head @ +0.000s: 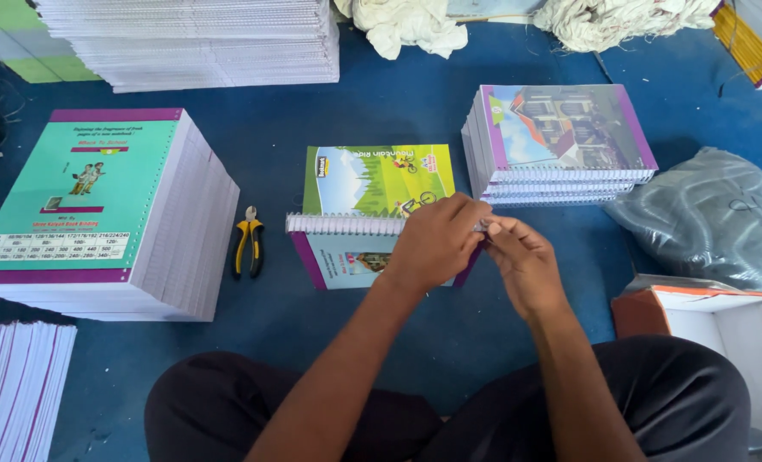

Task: The person sits on the floor and binds spiral notebooks by inserting a plastic coil into pre-punched holes. They use pliers to trim excess coil and stack the finished notebooks.

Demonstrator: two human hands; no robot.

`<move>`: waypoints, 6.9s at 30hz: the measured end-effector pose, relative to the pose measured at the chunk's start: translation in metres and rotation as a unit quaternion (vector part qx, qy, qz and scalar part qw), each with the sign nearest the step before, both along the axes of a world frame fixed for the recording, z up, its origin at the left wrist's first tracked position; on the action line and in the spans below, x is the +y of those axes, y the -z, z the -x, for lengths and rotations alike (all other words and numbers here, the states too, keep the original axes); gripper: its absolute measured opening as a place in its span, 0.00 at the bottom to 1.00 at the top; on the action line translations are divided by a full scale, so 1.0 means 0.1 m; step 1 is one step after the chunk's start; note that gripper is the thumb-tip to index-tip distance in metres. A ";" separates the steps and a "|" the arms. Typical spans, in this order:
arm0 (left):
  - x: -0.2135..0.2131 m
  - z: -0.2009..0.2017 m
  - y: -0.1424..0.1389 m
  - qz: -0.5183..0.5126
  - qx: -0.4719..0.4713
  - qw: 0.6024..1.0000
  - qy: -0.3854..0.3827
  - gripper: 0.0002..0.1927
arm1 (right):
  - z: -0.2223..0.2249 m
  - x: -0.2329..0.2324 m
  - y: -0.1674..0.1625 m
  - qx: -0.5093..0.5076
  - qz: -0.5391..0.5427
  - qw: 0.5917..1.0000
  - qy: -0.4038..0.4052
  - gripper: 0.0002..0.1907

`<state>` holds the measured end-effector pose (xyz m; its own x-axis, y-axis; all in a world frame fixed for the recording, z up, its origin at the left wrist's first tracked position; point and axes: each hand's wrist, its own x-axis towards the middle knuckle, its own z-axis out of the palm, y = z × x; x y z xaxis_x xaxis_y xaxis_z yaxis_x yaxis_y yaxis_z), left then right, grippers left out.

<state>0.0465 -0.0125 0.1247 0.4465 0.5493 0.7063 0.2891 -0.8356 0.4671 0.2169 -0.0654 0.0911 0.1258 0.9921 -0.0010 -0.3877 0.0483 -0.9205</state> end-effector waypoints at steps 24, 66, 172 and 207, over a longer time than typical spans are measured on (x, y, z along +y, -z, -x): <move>-0.05 -0.04 -0.08 0.016 0.042 0.999 -0.029 0.05 | -0.11 0.10 0.16 0.189 0.106 0.976 0.024 0.06; 0.00 0.07 -0.05 0.069 0.102 0.992 -0.036 0.27 | 0.09 0.06 0.06 -0.137 -0.008 0.990 -0.015 0.35; 0.04 1.90 0.72 0.548 -0.518 0.573 -0.319 0.22 | 0.39 -0.27 -0.13 -0.486 -0.296 0.797 0.203 0.16; -0.23 1.66 0.95 0.391 -0.360 0.836 -0.137 0.11 | 1.74 0.17 -0.10 -0.262 0.044 0.951 -0.159 0.11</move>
